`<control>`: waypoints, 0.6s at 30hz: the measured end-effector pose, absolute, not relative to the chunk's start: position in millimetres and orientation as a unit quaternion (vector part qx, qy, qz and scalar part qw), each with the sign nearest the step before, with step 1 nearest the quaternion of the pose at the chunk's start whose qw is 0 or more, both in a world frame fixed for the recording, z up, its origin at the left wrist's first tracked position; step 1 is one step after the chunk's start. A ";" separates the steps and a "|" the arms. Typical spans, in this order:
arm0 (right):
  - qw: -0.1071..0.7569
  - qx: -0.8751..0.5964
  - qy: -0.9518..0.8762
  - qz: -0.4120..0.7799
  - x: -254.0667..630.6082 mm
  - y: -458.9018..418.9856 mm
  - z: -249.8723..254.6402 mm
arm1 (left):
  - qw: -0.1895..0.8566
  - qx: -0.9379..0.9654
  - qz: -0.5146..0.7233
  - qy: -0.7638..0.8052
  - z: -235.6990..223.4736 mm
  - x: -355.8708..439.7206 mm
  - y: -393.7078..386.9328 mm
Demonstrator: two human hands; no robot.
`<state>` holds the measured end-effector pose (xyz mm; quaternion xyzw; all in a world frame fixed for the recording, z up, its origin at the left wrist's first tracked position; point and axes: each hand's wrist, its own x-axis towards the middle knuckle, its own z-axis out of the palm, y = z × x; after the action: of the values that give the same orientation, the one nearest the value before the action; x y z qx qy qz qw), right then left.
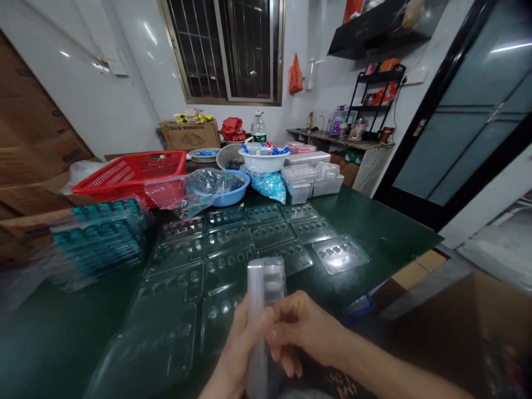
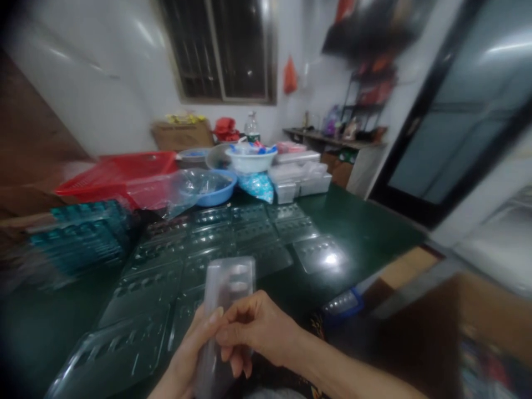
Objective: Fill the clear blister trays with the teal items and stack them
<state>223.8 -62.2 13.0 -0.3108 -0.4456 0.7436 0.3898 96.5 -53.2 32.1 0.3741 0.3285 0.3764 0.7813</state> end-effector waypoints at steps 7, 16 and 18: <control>0.451 -0.442 -0.566 0.530 245.1 -66.4 45.0 | 0.727 0.276 0.458 0.431 29.3 86.1 -41.0; 0.057 -0.490 -0.853 0.169 301.3 -104.2 37.8 | 0.625 0.219 0.547 0.513 33.2 12.9 -12.4; -0.035 -0.460 -0.881 0.103 299.9 -101.7 15.6 | 0.621 0.223 0.545 0.518 34.3 14.7 -15.4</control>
<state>299.9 -101.7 15.6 -0.4599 -0.8812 0.1035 -0.0349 14.7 -15.4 34.3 0.2229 0.5175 0.5450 0.6208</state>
